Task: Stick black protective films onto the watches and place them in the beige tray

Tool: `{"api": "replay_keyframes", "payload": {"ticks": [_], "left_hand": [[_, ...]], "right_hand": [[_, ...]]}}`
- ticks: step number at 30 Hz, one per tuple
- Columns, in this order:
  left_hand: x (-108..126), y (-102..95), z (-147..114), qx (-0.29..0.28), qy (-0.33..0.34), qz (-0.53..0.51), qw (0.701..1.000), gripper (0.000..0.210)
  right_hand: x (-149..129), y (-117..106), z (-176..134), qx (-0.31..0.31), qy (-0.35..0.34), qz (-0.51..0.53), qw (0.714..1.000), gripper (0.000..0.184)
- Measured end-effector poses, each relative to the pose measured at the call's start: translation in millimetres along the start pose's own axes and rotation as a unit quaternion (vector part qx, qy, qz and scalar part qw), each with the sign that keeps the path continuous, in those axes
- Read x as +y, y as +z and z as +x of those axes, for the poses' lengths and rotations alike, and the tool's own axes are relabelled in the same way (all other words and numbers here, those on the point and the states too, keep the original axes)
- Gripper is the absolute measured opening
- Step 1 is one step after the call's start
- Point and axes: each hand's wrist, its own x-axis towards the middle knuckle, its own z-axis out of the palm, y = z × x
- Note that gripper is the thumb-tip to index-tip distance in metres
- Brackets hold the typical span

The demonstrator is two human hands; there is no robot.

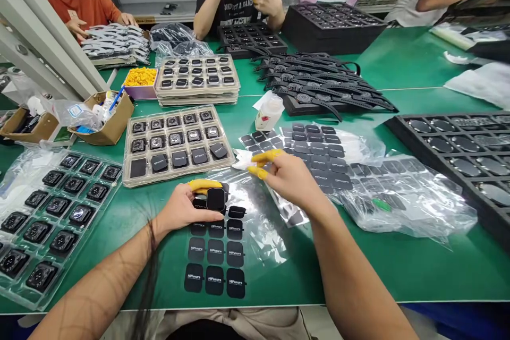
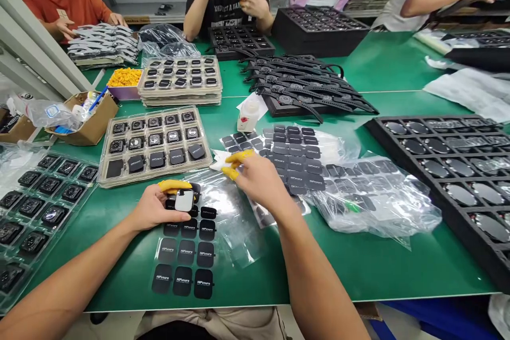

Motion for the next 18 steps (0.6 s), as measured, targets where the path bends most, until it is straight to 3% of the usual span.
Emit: {"api": "replay_keyframes", "payload": {"ticks": [2,6,9,14,18], "left_hand": [[-0.5,0.4,-0.3,-0.006,-0.002,0.006,1.000,0.062],[1.5,1.5,-1.5,-0.009,-0.008,0.009,1.000,0.059],[2.6,2.1,-2.8,0.001,0.008,0.006,1.000,0.057],[-0.2,3.7,-4.7,0.047,0.039,-0.020,0.998,0.060],[-4.9,7.9,-4.0,0.089,-0.020,0.021,0.996,0.058]], "right_hand": [[-1.1,11.5,3.4,0.032,-0.009,-0.036,0.999,0.025],[-3.0,32.7,3.3,-0.030,0.005,-0.135,0.990,0.020],[0.1,39.3,1.8,-0.008,-0.019,-0.151,0.988,0.022],[6.2,22.9,3.2,0.087,-0.064,-0.019,0.994,0.012],[-19.4,13.2,-4.6,0.146,-0.114,0.093,0.978,0.009]]}}
